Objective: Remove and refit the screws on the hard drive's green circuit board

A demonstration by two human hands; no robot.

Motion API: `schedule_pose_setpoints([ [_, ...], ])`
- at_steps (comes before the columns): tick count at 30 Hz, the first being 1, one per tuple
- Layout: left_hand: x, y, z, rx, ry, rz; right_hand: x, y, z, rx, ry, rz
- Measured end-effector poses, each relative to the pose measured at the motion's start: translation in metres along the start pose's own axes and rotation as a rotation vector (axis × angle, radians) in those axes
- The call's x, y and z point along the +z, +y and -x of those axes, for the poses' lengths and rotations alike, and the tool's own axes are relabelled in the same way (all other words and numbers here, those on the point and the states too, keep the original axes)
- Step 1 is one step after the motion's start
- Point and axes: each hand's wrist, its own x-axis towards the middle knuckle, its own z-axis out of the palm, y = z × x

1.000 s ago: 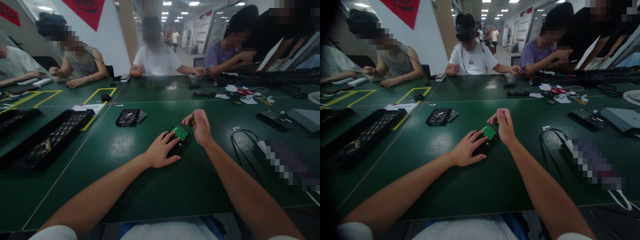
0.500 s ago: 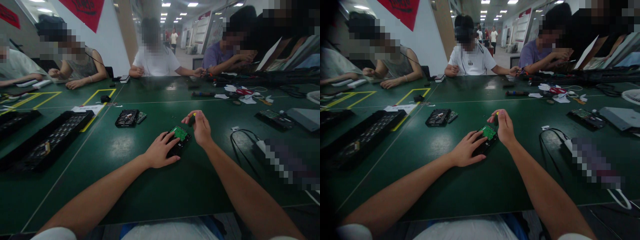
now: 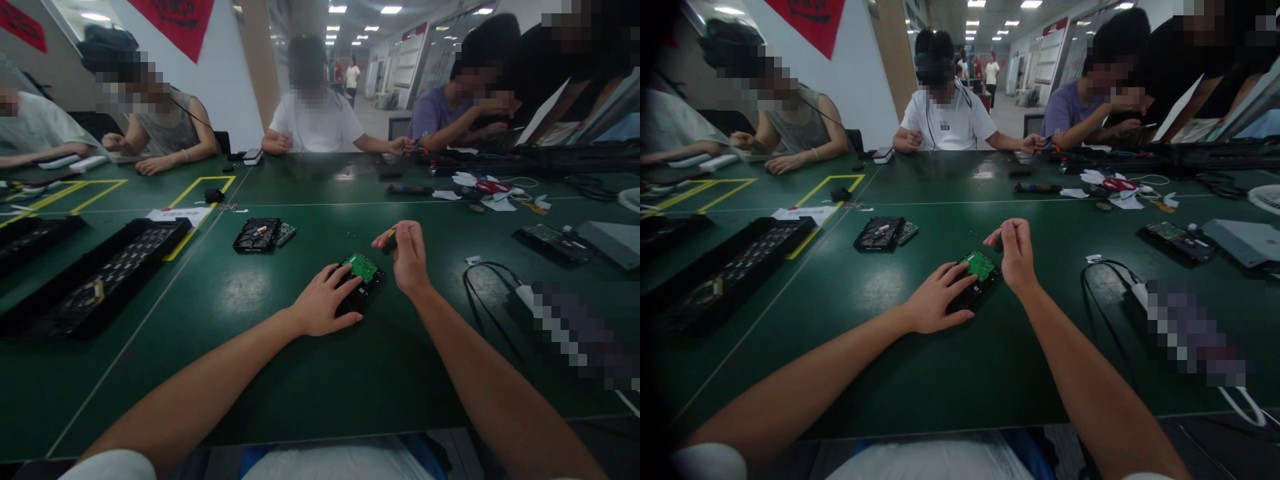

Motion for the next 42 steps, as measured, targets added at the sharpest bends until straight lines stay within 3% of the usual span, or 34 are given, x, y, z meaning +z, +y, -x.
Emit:
schedule_pose_setpoints([
  [11, 0.001, 0.001, 0.0, -0.011, 0.018, 0.004, -0.001, -0.016, -0.003, -0.102, 0.015, 0.34],
  [17, 0.0, 0.002, 0.0, -0.024, 0.012, 0.004, -0.005, -0.025, -0.019, -0.069, -0.016, 0.476],
  [27, 0.0, 0.003, 0.0, -0.043, -0.003, 0.009, 0.004, -0.067, -0.081, 0.214, -0.617, 0.76],
  [33, -0.003, 0.004, -0.001, -0.032, -0.006, 0.023, 0.002, -0.087, -0.098, 0.188, -0.814, 0.874],
  [42, 0.0, 0.002, -0.002, -0.048, -0.026, 0.016, -0.005, -0.103, -0.082, 0.136, -0.787, 0.965],
])
